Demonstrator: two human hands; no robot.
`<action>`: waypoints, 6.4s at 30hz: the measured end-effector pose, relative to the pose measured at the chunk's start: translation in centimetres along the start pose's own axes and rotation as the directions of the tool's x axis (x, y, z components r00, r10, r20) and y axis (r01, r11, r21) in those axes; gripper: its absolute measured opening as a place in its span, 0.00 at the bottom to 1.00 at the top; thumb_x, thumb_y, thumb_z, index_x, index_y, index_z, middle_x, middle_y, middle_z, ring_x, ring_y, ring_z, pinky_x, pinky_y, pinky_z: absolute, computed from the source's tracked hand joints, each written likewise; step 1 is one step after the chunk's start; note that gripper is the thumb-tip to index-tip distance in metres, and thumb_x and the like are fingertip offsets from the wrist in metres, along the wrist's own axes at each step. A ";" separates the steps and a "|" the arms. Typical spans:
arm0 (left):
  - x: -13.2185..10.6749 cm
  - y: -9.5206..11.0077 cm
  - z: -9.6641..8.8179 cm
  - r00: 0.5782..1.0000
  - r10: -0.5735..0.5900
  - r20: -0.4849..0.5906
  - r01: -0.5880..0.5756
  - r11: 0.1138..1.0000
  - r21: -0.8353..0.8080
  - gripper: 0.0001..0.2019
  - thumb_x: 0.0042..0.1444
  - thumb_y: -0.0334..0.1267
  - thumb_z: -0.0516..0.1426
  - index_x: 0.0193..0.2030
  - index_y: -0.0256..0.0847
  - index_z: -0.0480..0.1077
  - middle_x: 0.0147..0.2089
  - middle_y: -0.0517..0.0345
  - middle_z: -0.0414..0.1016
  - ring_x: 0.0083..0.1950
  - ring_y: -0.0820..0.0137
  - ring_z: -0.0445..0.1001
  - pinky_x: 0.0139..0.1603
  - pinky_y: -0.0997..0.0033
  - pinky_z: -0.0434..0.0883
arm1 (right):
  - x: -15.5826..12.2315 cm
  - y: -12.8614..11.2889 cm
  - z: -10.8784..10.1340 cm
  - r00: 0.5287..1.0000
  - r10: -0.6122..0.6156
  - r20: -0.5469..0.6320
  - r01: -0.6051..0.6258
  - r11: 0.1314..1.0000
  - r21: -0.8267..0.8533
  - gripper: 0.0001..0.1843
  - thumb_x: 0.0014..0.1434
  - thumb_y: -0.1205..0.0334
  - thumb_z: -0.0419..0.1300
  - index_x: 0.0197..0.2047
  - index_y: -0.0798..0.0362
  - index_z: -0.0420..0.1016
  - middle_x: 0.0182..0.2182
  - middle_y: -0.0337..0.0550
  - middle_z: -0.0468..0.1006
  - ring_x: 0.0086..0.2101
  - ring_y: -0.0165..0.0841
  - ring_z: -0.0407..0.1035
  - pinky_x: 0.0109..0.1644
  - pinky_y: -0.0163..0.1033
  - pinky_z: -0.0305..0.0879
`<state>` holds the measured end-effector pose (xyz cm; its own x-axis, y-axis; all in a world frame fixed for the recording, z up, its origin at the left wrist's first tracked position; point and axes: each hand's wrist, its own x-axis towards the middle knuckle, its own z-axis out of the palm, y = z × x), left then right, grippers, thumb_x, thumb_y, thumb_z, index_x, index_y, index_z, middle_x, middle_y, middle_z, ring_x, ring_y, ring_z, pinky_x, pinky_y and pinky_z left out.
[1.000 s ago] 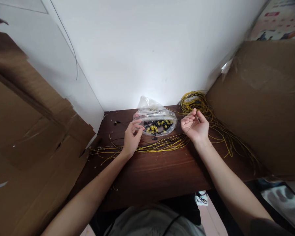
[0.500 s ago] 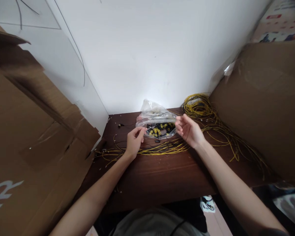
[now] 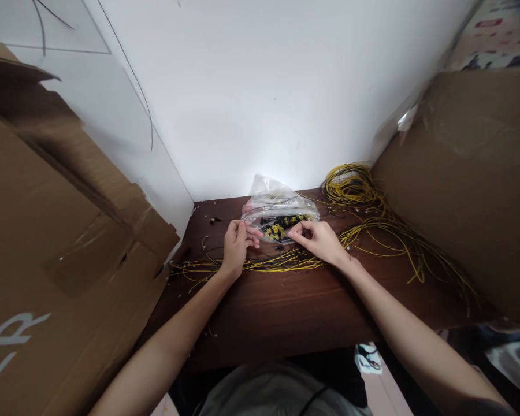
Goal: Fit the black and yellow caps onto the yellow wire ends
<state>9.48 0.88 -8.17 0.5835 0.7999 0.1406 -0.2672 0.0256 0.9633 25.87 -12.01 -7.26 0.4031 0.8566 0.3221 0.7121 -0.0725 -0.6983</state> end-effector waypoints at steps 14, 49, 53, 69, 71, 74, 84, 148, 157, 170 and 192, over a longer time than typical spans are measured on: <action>0.2 -0.1 -0.1 0.998 -0.042 -0.046 0.040 0.999 -0.031 0.07 0.62 0.41 0.47 0.36 0.40 0.54 0.26 0.57 0.76 0.23 0.74 0.73 0.26 0.74 0.72 | -0.2 -0.2 0.7 0.966 -0.143 0.217 0.095 0.972 0.215 0.11 0.54 0.61 0.59 0.40 0.53 0.77 0.34 0.43 0.78 0.31 0.31 0.69 0.37 0.38 0.66; 2.7 0.7 -3.0 0.921 0.100 -0.376 -0.134 0.989 -0.065 0.05 0.54 0.36 0.54 0.34 0.37 0.62 0.21 0.66 0.63 0.21 0.79 0.62 0.19 0.82 0.66 | 1.0 0.9 -3.2 0.899 0.434 -0.060 -0.120 0.377 0.918 0.12 0.47 0.59 0.66 0.30 0.59 0.73 0.11 0.27 0.52 0.13 0.17 0.44 0.14 0.25 0.39; 2.6 0.5 -2.8 0.922 0.193 -0.337 -0.191 0.981 0.038 0.08 0.51 0.38 0.57 0.34 0.35 0.65 0.26 0.61 0.69 0.25 0.77 0.67 0.24 0.78 0.71 | 1.0 0.7 -3.1 0.911 0.389 0.136 -0.233 0.214 0.949 0.10 0.48 0.61 0.65 0.31 0.58 0.71 0.11 0.27 0.53 0.13 0.18 0.45 0.13 0.24 0.40; 2.3 -0.3 -2.7 0.916 0.363 -0.170 -0.295 0.897 0.328 0.11 0.48 0.30 0.56 0.41 0.36 0.70 0.41 0.52 0.72 0.41 0.70 0.72 0.46 0.66 0.72 | 0.9 0.7 -2.0 0.888 0.273 0.370 -0.396 0.045 0.917 0.08 0.51 0.63 0.63 0.32 0.58 0.68 0.12 0.26 0.53 0.12 0.17 0.39 0.11 0.24 0.36; 2.2 -0.1 -2.5 0.920 0.351 -0.173 -0.286 0.904 0.317 0.11 0.48 0.29 0.55 0.40 0.35 0.70 0.40 0.52 0.71 0.40 0.71 0.72 0.44 0.67 0.73 | 0.9 0.7 -2.0 0.882 0.285 0.374 -0.402 0.044 0.915 0.09 0.50 0.63 0.63 0.32 0.58 0.69 0.12 0.26 0.53 0.12 0.17 0.39 0.11 0.24 0.36; 2.0 0.2 -2.3 0.922 0.339 -0.186 -0.275 0.913 0.301 0.11 0.48 0.27 0.53 0.39 0.35 0.70 0.39 0.53 0.71 0.38 0.72 0.72 0.41 0.70 0.73 | 0.9 0.6 -1.9 0.878 0.301 0.373 -0.408 0.063 0.911 0.09 0.50 0.62 0.63 0.32 0.57 0.69 0.12 0.25 0.52 0.13 0.18 0.38 0.12 0.24 0.35; 0.5 1.5 -1.3 0.889 0.457 -0.018 -0.389 0.776 0.497 0.09 0.54 0.29 0.52 0.39 0.38 0.71 0.37 0.55 0.72 0.35 0.73 0.70 0.37 0.75 0.66 | 0.6 -0.5 -1.9 0.923 0.235 0.305 -0.357 0.227 0.906 0.11 0.50 0.59 0.63 0.33 0.58 0.71 0.14 0.27 0.53 0.14 0.18 0.39 0.15 0.26 0.34; -1.1 0.7 0.6 0.905 0.255 0.341 -0.407 0.753 0.518 0.04 0.51 0.33 0.59 0.29 0.37 0.76 0.37 0.53 0.78 0.38 0.68 0.74 0.41 0.71 0.69 | -0.4 -2.4 0.7 0.985 -0.148 0.090 0.134 0.979 0.152 0.07 0.55 0.62 0.59 0.29 0.56 0.74 0.26 0.40 0.71 0.27 0.27 0.64 0.32 0.32 0.59; -0.9 0.7 0.2 0.912 0.253 0.322 -0.398 0.738 0.545 0.05 0.50 0.36 0.61 0.33 0.37 0.75 0.34 0.54 0.77 0.35 0.69 0.75 0.38 0.71 0.71 | -0.1 -2.3 0.2 0.991 -0.014 0.131 -0.027 0.950 0.311 0.10 0.52 0.58 0.61 0.29 0.58 0.74 0.24 0.40 0.72 0.26 0.27 0.63 0.30 0.33 0.58; -0.9 0.5 0.0 0.920 0.225 0.321 -0.359 0.812 0.460 0.07 0.50 0.36 0.60 0.35 0.35 0.75 0.38 0.50 0.78 0.36 0.68 0.76 0.38 0.70 0.73 | 0.0 -2.3 0.9 0.963 0.044 0.265 -0.167 0.869 0.466 0.17 0.48 0.51 0.63 0.30 0.59 0.74 0.24 0.40 0.73 0.27 0.27 0.63 0.33 0.34 0.59; -1.0 1.2 0.2 0.808 0.363 0.463 -0.573 0.667 0.477 0.05 0.54 0.32 0.58 0.36 0.38 0.75 0.48 0.49 0.75 0.52 0.65 0.71 0.56 0.59 0.66 | -0.2 -2.2 1.1 0.960 0.038 0.277 -0.147 0.911 0.385 0.18 0.51 0.49 0.60 0.27 0.58 0.72 0.20 0.35 0.63 0.23 0.25 0.54 0.28 0.33 0.52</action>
<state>8.74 0.04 -7.15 0.7297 0.3781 0.5697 -0.1468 -0.7270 0.6707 23.60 -11.41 -6.52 0.2549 0.9612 0.1054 0.3679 0.0043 -0.9298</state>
